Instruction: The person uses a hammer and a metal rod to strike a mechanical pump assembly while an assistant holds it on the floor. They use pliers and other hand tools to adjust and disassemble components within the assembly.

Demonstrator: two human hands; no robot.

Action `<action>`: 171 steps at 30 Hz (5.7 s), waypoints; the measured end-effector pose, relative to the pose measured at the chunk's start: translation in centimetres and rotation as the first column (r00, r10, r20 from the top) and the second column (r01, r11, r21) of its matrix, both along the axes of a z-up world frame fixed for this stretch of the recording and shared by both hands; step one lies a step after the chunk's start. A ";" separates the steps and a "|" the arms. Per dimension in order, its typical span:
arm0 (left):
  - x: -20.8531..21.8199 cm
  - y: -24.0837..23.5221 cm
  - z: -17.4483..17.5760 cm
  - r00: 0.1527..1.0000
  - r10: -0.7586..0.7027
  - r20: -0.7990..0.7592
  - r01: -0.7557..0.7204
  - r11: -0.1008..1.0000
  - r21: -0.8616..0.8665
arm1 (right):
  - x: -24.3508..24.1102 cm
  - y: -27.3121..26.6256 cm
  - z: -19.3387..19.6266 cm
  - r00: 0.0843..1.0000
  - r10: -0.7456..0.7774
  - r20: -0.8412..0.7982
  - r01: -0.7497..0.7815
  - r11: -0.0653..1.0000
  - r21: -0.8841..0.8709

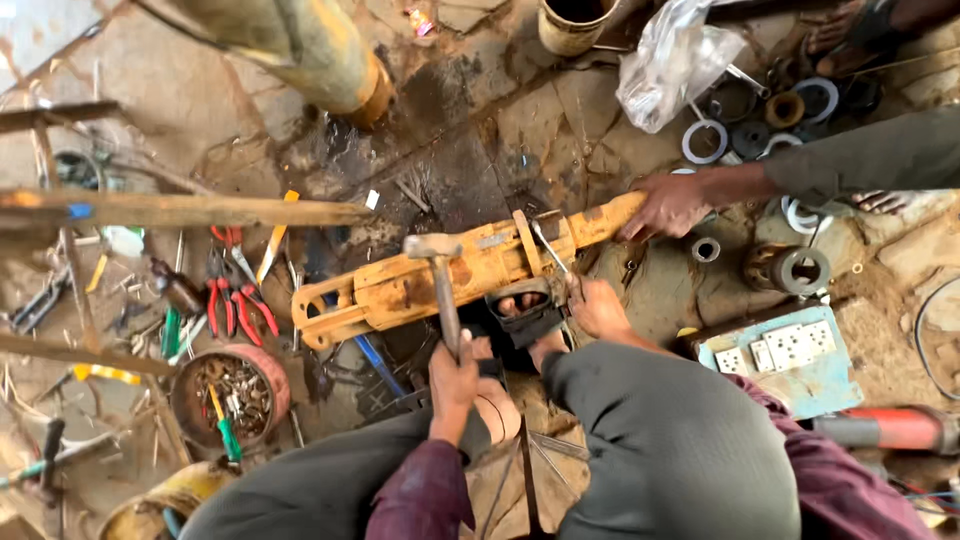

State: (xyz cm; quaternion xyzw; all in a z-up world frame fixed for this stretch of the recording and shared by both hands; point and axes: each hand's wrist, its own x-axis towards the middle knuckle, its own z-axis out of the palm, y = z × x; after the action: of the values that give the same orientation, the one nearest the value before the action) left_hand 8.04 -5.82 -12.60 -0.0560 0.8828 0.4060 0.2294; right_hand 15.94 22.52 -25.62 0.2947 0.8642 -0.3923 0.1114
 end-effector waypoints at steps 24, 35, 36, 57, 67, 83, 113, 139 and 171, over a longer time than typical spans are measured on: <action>-4.6 5.5 11.6 0.880 -0.284 -0.381 0.278 0.958 -0.072 | -3.1 0.6 5.0 0.962 -0.087 0.259 0.114 0.989 -0.092; -1.4 0.4 0.7 0.999 0.031 -0.042 -0.026 0.993 0.115 | -2.8 1.4 -2.4 0.999 -0.032 -0.014 0.033 0.996 0.089; 0.4 -0.3 0.1 0.994 0.026 -0.108 -0.015 0.994 0.107 | -1.8 0.9 -1.6 0.999 -0.051 -0.010 0.051 0.998 0.045; 2.7 -1.9 -5.7 0.986 0.147 0.080 -0.164 0.950 0.265 | -0.6 1.7 8.0 0.930 -0.368 0.026 0.360 0.893 -0.271; 3.4 -2.3 -6.0 0.987 0.151 0.049 -0.157 0.887 0.434 | -8.8 8.4 19.0 0.991 0.068 -0.112 -0.098 0.953 -0.287; 3.4 -3.3 -2.3 0.800 0.268 0.537 -0.484 0.817 0.313 | -26.0 11.0 2.7 0.750 -0.661 0.008 0.259 0.283 -0.924; 4.4 -4.6 -4.0 0.827 0.230 0.514 -0.460 0.802 0.382 | -28.2 8.3 -2.4 0.620 -0.732 0.283 0.519 0.113 -0.847; 5.0 -4.8 -4.4 0.810 0.243 0.533 -0.482 0.794 0.371 | -28.2 6.3 -6.2 0.629 -0.703 0.333 0.652 0.244 -0.718; 1.9 0.1 3.7 0.999 0.006 0.050 -0.012 0.993 0.117 | -33.5 8.1 -6.9 0.848 -0.520 0.107 0.527 0.800 -0.287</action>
State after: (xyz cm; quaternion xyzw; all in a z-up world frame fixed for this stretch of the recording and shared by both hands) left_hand 9.98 -5.75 -8.87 -0.0566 0.8511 0.4569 0.2523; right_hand -17.59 30.64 -32.51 0.5053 0.6766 -0.5331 0.0530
